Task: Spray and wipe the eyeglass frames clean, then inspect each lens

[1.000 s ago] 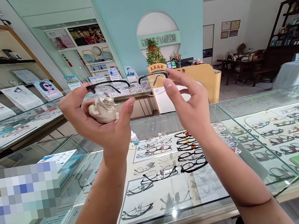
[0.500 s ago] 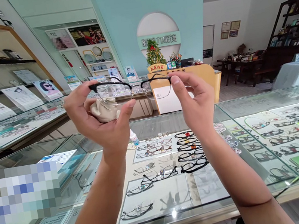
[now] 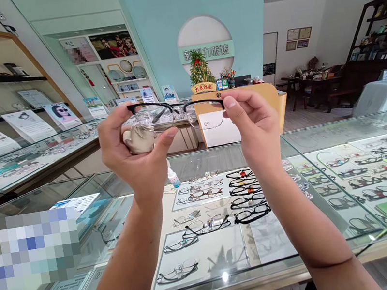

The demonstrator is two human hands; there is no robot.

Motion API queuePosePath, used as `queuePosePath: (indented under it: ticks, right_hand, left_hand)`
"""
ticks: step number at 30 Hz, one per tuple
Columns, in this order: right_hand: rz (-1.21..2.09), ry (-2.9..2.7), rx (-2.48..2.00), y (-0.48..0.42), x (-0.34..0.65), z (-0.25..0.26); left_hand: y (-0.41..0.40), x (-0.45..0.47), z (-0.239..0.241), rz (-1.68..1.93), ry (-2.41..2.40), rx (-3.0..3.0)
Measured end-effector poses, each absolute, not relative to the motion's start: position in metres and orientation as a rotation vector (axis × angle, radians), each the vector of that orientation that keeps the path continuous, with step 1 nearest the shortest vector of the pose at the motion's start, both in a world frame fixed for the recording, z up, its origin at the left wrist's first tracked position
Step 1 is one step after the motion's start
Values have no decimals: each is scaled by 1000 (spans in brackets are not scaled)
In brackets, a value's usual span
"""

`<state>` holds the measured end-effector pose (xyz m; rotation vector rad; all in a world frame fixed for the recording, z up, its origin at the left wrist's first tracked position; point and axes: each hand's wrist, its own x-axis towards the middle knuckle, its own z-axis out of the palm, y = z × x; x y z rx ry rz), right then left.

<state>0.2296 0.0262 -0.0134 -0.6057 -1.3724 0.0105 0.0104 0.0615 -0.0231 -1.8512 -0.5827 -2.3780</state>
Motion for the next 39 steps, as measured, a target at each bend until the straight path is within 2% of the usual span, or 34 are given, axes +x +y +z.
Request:
queuePosePath:
  ticks: [8, 17, 39]
  right_hand:
    - [41, -1355, -607, 29, 230, -14]
    - [-16, -1383, -645, 29, 231, -14]
    - [374, -1287, -485, 17, 220, -11]
  left_hand:
    - [59, 15, -22, -2340, -640, -1802]
    - [56, 18, -19, -2483, -653, -1980]
    - [46, 26, -11, -3300, -521, -2140]
